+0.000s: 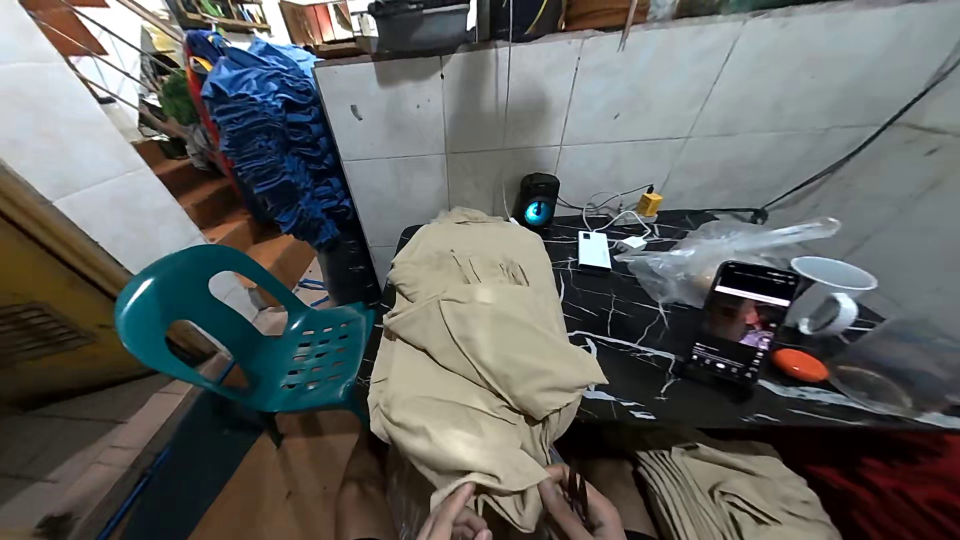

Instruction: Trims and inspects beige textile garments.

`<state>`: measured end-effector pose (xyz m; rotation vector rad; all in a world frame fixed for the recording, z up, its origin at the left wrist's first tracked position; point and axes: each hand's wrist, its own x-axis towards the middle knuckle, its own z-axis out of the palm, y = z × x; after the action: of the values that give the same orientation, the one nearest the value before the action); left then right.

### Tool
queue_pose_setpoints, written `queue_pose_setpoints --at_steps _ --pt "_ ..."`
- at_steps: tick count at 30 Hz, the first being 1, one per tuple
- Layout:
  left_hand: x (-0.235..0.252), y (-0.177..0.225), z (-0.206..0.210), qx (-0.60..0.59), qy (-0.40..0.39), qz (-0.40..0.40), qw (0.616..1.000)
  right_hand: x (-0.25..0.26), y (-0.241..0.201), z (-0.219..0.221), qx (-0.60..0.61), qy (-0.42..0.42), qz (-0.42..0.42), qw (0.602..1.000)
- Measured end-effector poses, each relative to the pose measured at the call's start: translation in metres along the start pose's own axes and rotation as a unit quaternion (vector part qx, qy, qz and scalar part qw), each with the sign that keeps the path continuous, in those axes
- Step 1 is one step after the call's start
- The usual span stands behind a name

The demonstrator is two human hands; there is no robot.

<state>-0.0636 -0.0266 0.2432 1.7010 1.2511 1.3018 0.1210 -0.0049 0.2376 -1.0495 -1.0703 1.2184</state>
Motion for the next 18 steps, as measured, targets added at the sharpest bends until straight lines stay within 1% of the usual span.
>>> queue_pose_setpoints --at_steps 1,4,7,10,13,16,18 --pt "0.003 0.001 -0.002 0.012 0.006 0.002 1.000 0.000 -0.001 0.001 0.003 0.001 0.003 1.000" --pt "0.008 0.000 -0.003 0.041 -0.010 0.011 0.999 0.000 -0.003 0.002 0.038 -0.009 0.028 0.999" --pt "0.011 -0.005 -0.001 0.075 0.005 0.048 0.996 -0.001 -0.004 0.002 0.067 -0.008 0.065 0.996" --pt "0.015 -0.007 0.001 0.150 0.017 0.071 0.986 -0.002 -0.004 0.002 0.075 0.002 0.095 0.993" --pt "0.020 -0.013 0.003 0.216 0.052 0.083 0.972 -0.002 -0.005 0.004 0.070 0.002 0.097 0.993" --pt "0.027 -0.017 0.003 0.220 0.107 0.087 0.966 -0.001 -0.005 0.004 0.028 -0.016 0.073 0.997" --pt "0.031 -0.019 -0.002 0.196 0.099 0.092 0.971 -0.001 -0.005 0.003 -0.014 -0.028 0.051 0.998"
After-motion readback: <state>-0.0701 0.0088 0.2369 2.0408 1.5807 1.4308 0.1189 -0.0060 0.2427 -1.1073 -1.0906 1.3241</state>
